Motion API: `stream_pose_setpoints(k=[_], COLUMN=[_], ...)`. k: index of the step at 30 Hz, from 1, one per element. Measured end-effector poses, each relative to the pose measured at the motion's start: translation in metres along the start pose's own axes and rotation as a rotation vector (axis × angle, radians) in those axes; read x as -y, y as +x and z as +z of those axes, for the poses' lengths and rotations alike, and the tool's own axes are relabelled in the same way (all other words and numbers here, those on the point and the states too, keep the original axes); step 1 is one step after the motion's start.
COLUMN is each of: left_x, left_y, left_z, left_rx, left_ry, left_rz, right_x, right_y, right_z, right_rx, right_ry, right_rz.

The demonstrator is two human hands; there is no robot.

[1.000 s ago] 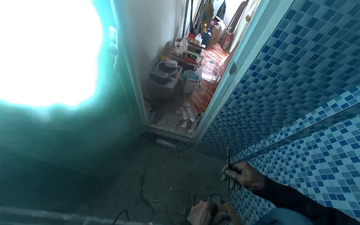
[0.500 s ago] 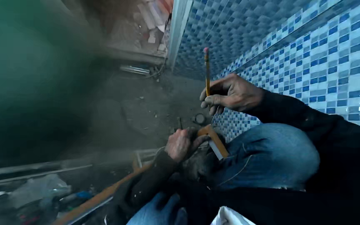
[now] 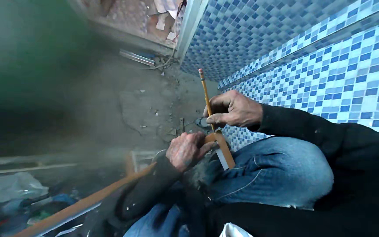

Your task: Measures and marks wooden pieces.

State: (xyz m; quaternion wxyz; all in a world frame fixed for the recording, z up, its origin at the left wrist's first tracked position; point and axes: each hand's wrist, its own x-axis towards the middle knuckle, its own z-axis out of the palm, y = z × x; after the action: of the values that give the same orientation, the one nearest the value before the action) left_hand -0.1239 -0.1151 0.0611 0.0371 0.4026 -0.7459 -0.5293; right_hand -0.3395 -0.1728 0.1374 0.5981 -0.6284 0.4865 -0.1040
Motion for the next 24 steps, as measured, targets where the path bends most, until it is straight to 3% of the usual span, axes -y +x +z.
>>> stream_pose_setpoints(k=[6, 24], left_x=[0.0007, 0.0022], left_y=[-0.0014, -0.0018], left_z=[-0.0008, 0.0001], left_rx=[0.009, 0.004], left_ry=[0.000, -0.002], left_rz=[-0.005, -0.013], right_x=[-0.0067, -0.0084], right_y=[-0.0025, -0.0059], right_z=[0.0020, 0.0040], right_rx=[-0.007, -0.016], right_ry=[0.125, 0.049], right_rz=[0.040, -0.038])
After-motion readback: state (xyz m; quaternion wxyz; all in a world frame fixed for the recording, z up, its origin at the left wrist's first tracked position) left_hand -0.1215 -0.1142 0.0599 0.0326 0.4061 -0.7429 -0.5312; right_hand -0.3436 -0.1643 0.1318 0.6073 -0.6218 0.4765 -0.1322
